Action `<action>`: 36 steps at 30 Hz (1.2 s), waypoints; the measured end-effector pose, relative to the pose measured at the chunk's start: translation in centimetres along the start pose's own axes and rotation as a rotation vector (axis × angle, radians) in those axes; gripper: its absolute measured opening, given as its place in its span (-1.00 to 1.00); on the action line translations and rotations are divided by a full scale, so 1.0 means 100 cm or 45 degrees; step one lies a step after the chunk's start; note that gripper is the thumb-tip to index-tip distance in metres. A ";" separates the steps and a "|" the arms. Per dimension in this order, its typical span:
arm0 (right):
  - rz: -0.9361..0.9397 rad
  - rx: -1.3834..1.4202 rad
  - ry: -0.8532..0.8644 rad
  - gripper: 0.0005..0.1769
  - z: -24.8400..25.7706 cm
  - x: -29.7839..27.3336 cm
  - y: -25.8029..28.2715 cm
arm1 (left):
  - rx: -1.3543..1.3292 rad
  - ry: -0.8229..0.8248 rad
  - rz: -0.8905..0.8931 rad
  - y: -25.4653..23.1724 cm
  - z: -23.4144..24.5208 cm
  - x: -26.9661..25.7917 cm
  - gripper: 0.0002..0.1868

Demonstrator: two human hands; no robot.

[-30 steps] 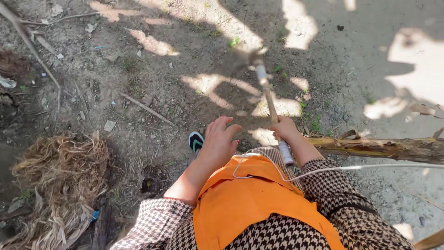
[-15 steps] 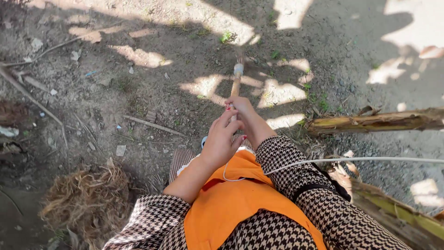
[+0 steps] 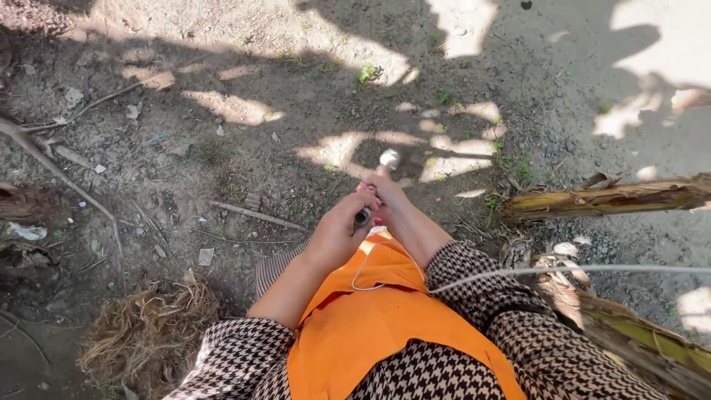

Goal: The person sweeps the dirt ground around banana trees and a motorcycle using a long-handled brush, moving past various debris and buckets.

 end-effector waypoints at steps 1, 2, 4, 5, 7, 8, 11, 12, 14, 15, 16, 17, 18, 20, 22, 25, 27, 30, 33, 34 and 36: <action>-0.009 -0.002 0.005 -0.67 -0.027 -0.012 0.003 | 0.006 -0.007 0.005 -0.005 0.003 0.002 -0.71; -0.003 -0.044 -0.012 -0.66 -0.052 -0.025 0.007 | 0.126 -0.033 -0.221 -0.012 0.006 0.004 -0.68; 0.006 -0.084 -0.025 -0.61 -0.099 -0.057 0.020 | 0.250 -0.057 -0.450 -0.024 0.009 0.009 -0.64; 0.054 -0.094 -0.056 -0.62 -0.121 -0.075 0.028 | 0.216 -0.038 -0.508 -0.030 0.011 0.012 -0.67; 0.110 -0.104 -0.079 -0.63 -0.140 -0.097 0.040 | 0.185 -0.021 -0.575 -0.038 0.013 0.018 -0.68; 0.115 -0.094 -0.085 -0.78 -0.136 -0.100 0.041 | 0.142 -0.001 -0.569 -0.040 0.012 0.019 -0.70; 0.085 -0.070 -0.092 -0.90 -0.076 -0.063 0.041 | 0.022 0.013 -0.483 -0.029 0.006 0.026 -0.73; 0.052 -0.048 -0.095 -0.83 -0.049 -0.042 0.041 | -0.055 0.016 -0.402 -0.022 0.003 0.031 -0.74; 0.005 -0.090 -0.137 -0.83 -0.055 -0.025 0.050 | -0.018 0.046 -0.264 -0.002 0.000 0.046 -0.75; -0.037 -0.122 -0.186 -0.82 -0.057 -0.016 0.054 | 0.013 0.089 -0.127 0.009 -0.003 0.053 -0.76; -0.050 -0.131 -0.183 -0.82 -0.070 -0.013 0.056 | 0.015 0.076 -0.117 0.012 -0.004 0.059 -0.76; -0.086 -0.257 -0.224 -0.84 -0.082 -0.009 0.059 | 0.120 0.046 -0.151 0.016 -0.005 0.066 -0.75; -0.120 -0.381 -0.263 -0.85 -0.095 -0.005 0.064 | 0.226 0.020 -0.187 0.018 -0.006 0.075 -0.75; -0.128 -0.467 -0.207 -0.88 -0.117 -0.006 0.071 | 0.278 -0.008 -0.259 0.005 0.001 0.090 -0.76; -0.129 -0.546 -0.153 -0.90 -0.143 -0.013 0.084 | 0.328 -0.027 -0.338 -0.012 0.008 0.106 -0.77; -0.137 -0.489 -0.028 -0.92 -0.170 -0.013 0.111 | 0.310 -0.004 -0.576 -0.038 0.019 0.133 -0.76; -0.126 -0.401 0.106 -0.89 -0.161 0.009 0.129 | 0.140 0.070 -0.498 -0.045 0.023 0.153 -0.68; -0.100 -0.442 -0.046 -0.84 -0.145 0.020 0.167 | 0.051 0.057 -0.272 -0.035 0.018 0.186 -0.72; -0.176 -0.599 -0.334 -0.85 -0.126 0.070 0.183 | 0.005 0.067 -0.163 0.010 0.011 0.218 -0.70; -0.186 -0.633 -0.318 -0.85 -0.136 0.084 0.188 | 0.007 0.028 -0.157 0.002 0.016 0.228 -0.70; -0.251 -0.823 -0.345 -0.80 -0.151 0.110 0.195 | 0.096 -0.053 0.086 -0.011 0.023 0.243 -0.70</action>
Point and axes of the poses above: each hand's wrist, its own x-axis towards the middle knuckle, its own z-axis out of the back of the hand, y = z × x, the point moved 1 cm from there along x, towards the middle knuckle, and after that the axes turned 9 degrees about -y, right-handed, at the moved point
